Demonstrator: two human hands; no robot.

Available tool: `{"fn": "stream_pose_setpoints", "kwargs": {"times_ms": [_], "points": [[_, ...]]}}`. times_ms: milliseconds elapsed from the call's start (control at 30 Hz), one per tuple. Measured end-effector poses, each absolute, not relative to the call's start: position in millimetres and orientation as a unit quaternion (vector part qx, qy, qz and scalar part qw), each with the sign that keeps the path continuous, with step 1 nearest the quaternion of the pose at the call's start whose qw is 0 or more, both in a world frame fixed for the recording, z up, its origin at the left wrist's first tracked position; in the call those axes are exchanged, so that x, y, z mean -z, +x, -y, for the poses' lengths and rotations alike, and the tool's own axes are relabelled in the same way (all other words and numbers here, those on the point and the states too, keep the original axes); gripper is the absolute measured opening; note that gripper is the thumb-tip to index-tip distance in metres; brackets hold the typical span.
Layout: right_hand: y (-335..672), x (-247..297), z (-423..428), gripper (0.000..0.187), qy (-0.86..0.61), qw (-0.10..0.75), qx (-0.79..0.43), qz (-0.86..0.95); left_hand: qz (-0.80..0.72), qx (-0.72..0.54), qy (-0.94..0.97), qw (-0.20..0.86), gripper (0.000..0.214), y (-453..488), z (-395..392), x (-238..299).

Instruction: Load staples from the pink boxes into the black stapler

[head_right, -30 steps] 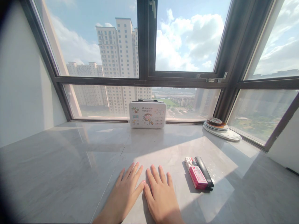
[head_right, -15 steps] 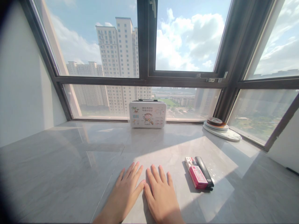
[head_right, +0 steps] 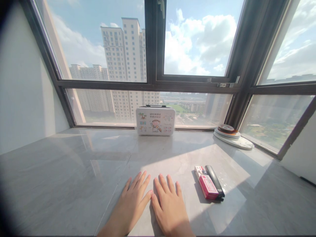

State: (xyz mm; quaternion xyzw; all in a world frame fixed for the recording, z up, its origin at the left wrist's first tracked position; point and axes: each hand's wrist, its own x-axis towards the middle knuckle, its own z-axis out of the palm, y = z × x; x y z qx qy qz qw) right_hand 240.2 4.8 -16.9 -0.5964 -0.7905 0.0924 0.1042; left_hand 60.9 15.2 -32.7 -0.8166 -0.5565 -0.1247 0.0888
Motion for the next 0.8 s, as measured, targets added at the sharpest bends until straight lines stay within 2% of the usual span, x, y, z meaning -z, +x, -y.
{"fn": "stream_pose_setpoints", "kwargs": {"times_ms": [800], "points": [[238.5, 15.9, -3.3, 0.059, -0.598, 0.095, -0.083, 0.791, 0.556, 0.140, -0.814, 0.094, 0.048, 61.4, -13.9, 32.4]]}}
